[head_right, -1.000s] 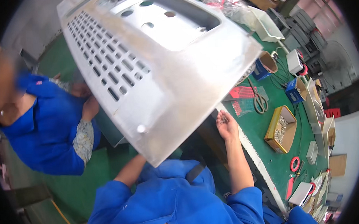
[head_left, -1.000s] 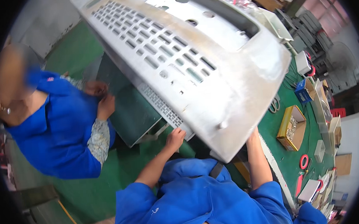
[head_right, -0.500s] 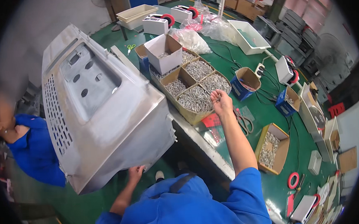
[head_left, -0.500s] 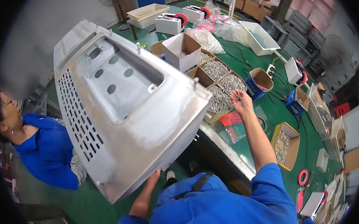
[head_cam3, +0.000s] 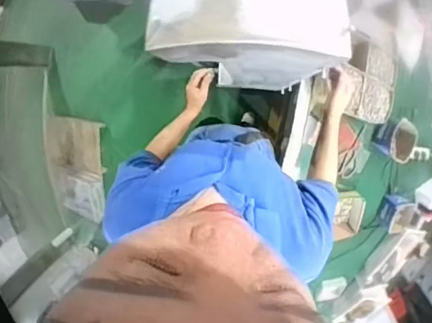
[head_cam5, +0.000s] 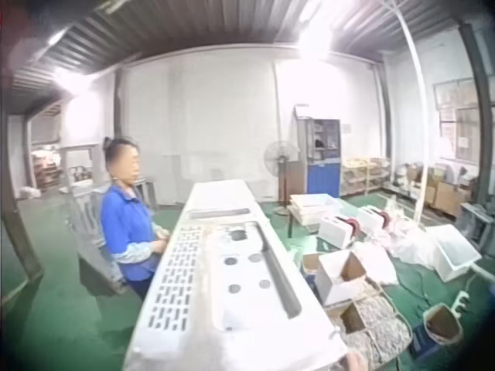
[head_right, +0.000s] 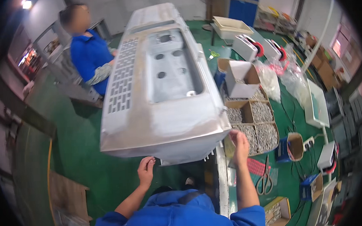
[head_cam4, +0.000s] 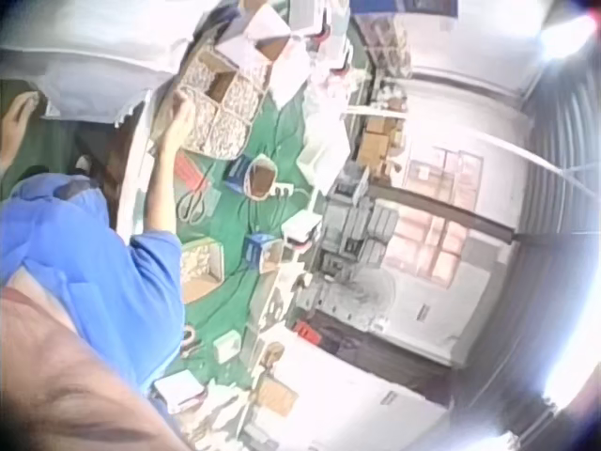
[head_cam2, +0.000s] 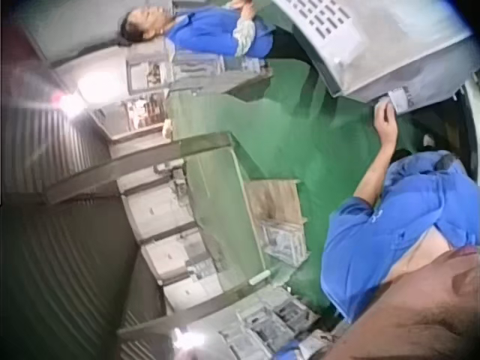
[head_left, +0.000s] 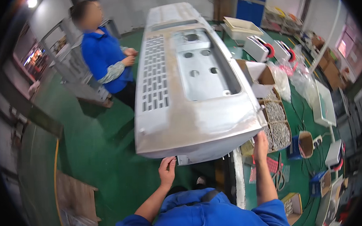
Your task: Assembling and labeling metal electrical or enclosure units on a factory floor.
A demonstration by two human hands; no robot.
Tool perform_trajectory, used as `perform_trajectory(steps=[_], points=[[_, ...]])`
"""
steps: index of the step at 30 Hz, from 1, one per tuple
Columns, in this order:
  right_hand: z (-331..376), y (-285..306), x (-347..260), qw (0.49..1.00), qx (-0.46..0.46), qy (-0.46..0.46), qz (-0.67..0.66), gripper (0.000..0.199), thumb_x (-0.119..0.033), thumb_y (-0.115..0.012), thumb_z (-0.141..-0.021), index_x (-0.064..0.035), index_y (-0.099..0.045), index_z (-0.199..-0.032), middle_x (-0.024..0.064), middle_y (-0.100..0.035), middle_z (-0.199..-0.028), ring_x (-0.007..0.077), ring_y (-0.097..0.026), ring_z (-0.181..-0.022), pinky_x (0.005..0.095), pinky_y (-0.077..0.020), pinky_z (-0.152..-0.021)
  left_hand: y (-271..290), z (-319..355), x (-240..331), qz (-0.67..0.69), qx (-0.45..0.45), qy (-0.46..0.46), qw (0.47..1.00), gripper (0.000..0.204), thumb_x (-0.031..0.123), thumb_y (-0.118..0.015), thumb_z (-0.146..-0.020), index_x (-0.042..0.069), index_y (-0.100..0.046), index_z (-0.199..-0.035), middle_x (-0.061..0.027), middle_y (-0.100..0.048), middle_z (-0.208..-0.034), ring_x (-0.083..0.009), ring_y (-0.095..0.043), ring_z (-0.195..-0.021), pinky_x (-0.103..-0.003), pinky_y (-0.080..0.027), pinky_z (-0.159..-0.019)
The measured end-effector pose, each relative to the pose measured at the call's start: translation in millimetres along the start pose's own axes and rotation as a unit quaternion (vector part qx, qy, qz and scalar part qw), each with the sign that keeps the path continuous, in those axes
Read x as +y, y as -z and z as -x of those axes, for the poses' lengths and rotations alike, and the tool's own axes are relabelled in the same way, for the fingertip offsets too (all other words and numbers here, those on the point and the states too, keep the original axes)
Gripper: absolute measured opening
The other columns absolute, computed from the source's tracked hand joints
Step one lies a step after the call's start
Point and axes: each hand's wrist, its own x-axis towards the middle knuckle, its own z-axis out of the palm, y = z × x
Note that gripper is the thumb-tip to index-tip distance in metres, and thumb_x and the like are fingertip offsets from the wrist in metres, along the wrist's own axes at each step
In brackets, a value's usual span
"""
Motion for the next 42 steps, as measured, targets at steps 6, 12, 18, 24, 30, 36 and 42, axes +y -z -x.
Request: perform_trajectory(steps=[6,12,18,24,30,36,42], points=[[24.0,-27.2,43.2,0.992,-0.072,-0.072,-0.076,0.032,-0.024,-0.043,-0.088,0.0001,-0.045,-0.109,0.0072,-0.049,-0.106,0.0159,-0.048,-0.097,0.0302,-0.0376,-0.084,-19.8,-13.9,81.6,0.077,-0.004,-0.126,0.989,0.028,0.009,-0.058,-0.076,-0.001,-0.052,-0.102,-0.0127,-0.054,-0.097,-0.0221,-0.052,-0.092,-0.03,-0.04,-0.081],[36.6,-28.2,55.5,0.978,-0.163,-0.097,-0.091,0.04,-0.031,-0.043,-0.087,0.0014,-0.044,-0.111,0.0091,-0.049,-0.108,0.0197,-0.048,-0.098,0.0344,-0.0372,-0.085,-30.3,-5.5,105.8,0.061,-0.002,-0.174,0.983,0.027,0.011,-0.062,-0.074,0.001,-0.055,-0.098,-0.012,-0.055,-0.097,-0.025,-0.053,-0.09,-0.031,-0.041,-0.08],[30.1,-34.5,60.9,0.977,-0.189,-0.066,-0.079,0.04,-0.031,-0.045,-0.086,0.0018,-0.044,-0.109,0.0086,-0.051,-0.104,0.019,-0.05,-0.094,0.0327,-0.0391,-0.08,-33.6,-8.9,107.9,0.068,0.058,-0.191,0.977,0.023,0.006,-0.066,-0.069,0.001,-0.058,-0.089,-0.01,-0.057,-0.087,-0.0207,-0.056,-0.078,-0.028,-0.045,-0.07],[26.2,-30.6,62.0,0.976,-0.177,-0.123,-0.043,0.042,-0.03,-0.052,-0.082,0.0012,-0.043,-0.109,0.0079,-0.051,-0.104,0.0176,-0.049,-0.094,0.0318,-0.0388,-0.08,-46.2,-14.0,113.5,0.057,0.094,-0.16,0.981,0.017,0.006,-0.068,-0.068,0.0,-0.055,-0.078,-0.007,-0.054,-0.075,-0.0151,-0.054,-0.066,-0.024,-0.043,-0.06],[21.8,-15.7,73.6,0.951,-0.241,-0.163,-0.105,0.043,-0.031,-0.048,-0.083,-0.002,-0.042,-0.114,0.0074,-0.047,-0.114,0.0199,-0.045,-0.103,0.0349,-0.0339,-0.087,-45.7,-12.5,111.1,0.041,0.124,-0.142,0.981,0.014,0.004,-0.066,-0.068,0.001,-0.054,-0.074,-0.0078,-0.053,-0.073,-0.0154,-0.053,-0.066,-0.025,-0.042,-0.06],[5.4,18.4,93.4,0.937,-0.3,-0.167,-0.071,0.044,-0.028,-0.052,-0.081,-0.0041,-0.039,-0.115,0.0083,-0.046,-0.114,0.0195,-0.045,-0.103,0.0345,-0.0368,-0.085,-60.0,-2.5,103.0,0.102,0.125,-0.107,0.981,0.013,0.003,-0.065,-0.07,0.002,-0.054,-0.076,-0.005,-0.054,-0.078,-0.0154,-0.052,-0.073,-0.026,-0.041,-0.066],[15.0,-5.5,63.7,0.931,-0.32,-0.009,0.177,0.031,-0.012,-0.053,-0.075,0.0024,-0.049,-0.102,0.0173,-0.052,-0.1,0.0243,-0.048,-0.092,0.035,-0.0384,-0.08,-52.1,-4.0,110.4,0.089,0.122,-0.135,0.979,0.016,0.011,-0.065,-0.071,0.003,-0.052,-0.071,-0.0028,-0.05,-0.069,-0.0129,-0.048,-0.063,-0.025,-0.039,-0.058]])
